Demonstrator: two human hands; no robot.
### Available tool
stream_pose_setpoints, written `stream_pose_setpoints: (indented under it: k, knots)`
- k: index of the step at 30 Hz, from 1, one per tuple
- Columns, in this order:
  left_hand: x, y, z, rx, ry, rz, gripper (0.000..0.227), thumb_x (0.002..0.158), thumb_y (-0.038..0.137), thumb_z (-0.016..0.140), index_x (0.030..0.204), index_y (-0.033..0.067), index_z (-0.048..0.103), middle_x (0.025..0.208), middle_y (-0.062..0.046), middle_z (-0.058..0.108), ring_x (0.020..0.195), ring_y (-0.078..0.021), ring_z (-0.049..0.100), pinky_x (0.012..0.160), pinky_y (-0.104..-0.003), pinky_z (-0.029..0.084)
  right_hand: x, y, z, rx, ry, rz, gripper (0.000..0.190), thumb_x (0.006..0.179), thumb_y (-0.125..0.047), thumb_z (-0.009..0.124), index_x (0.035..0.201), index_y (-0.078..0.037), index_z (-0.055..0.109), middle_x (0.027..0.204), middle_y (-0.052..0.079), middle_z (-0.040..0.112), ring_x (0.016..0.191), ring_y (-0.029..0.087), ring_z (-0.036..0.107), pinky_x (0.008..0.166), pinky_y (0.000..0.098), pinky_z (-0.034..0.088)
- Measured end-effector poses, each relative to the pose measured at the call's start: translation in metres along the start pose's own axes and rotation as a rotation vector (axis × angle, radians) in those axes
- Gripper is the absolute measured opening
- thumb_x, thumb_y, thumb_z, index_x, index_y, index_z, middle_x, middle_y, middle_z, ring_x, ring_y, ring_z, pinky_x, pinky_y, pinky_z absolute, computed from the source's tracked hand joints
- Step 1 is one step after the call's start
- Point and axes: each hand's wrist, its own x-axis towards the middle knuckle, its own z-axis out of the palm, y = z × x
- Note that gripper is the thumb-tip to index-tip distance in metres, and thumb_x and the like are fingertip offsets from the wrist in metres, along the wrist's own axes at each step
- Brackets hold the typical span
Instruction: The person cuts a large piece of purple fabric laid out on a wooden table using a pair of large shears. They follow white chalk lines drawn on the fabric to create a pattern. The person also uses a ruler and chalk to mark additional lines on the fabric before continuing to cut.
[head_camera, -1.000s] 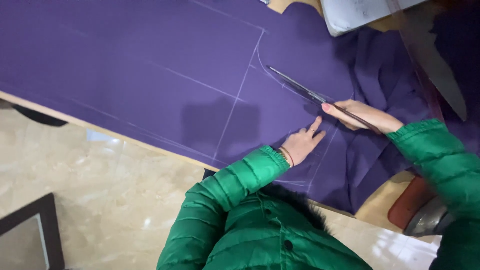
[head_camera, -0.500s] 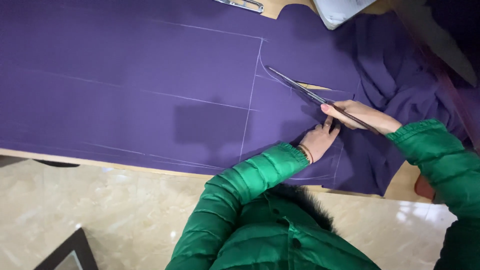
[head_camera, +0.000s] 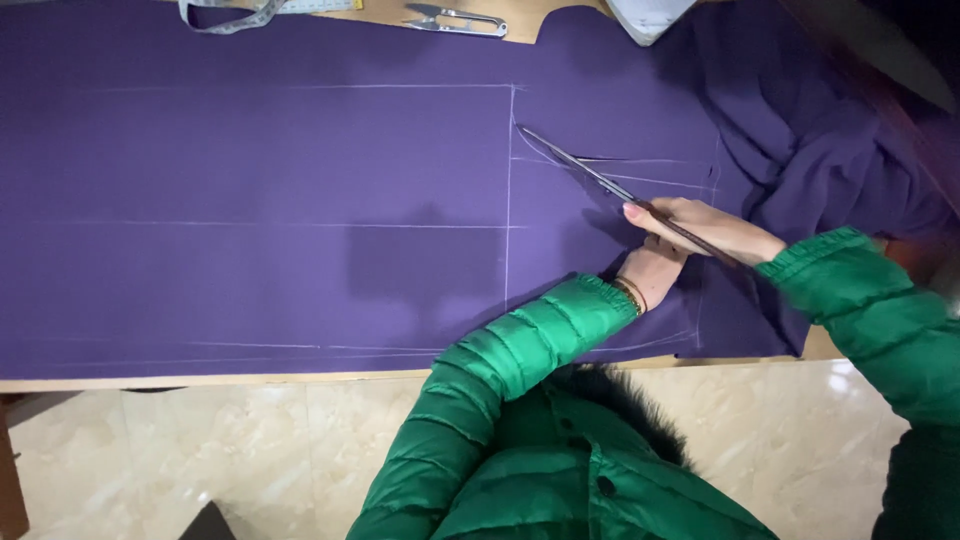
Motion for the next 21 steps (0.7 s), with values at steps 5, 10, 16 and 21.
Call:
stream_pose_setpoints:
  k: [5,10,16,21]
  knots:
    - [0.012,-0.009,-0.032,-0.091,-0.311,0.042,0.016,0.090,0.026,0.065,0.097,0.0124,0.070,0.089,-0.010,0.067,0.082,-0.0264,0.070,0.061,-0.042,0.062,0.005,0.000,0.010,-0.016,0.038,0.058,0.073,0.091,-0.076,0.053,0.094,-0.005,0.071,0.075,0.018,0.065,0.076,0.032,0.066,0.062,0.0421,0.051]
    - [0.015,-0.017,-0.140,-0.304,-0.618,0.134,0.057,0.089,0.029,0.076,0.138,0.0090,0.058,0.131,-0.022,0.067,0.118,-0.0390,0.070,0.092,-0.048,0.065,0.006,-0.015,0.019,-0.085,0.053,0.293,0.049,0.100,-0.053,0.056,0.097,-0.009,0.077,0.089,0.014,0.079,0.094,0.031,0.075,0.075,0.0361,0.053]
    - [-0.065,-0.075,-0.213,-0.162,-0.117,0.461,0.070,0.078,0.036,0.088,0.137,0.0104,0.060,0.154,-0.030,0.044,0.139,-0.0340,0.056,0.127,-0.042,0.036,0.014,0.005,0.024,0.448,-0.141,0.217,0.043,0.104,-0.045,0.056,0.100,-0.001,0.056,0.060,0.001,0.042,0.046,0.013,0.046,0.034,0.0230,0.035]
    - [-0.090,-0.113,-0.276,0.088,-0.363,0.166,0.088,0.077,0.046,0.085,0.151,0.0135,0.049,0.167,-0.026,0.025,0.155,-0.0473,0.020,0.124,-0.065,0.017,0.007,-0.002,0.037,0.653,-0.190,0.098,0.035,0.102,-0.033,0.059,0.107,0.002,0.055,0.053,-0.002,0.035,0.035,0.009,0.033,0.027,0.0259,0.025]
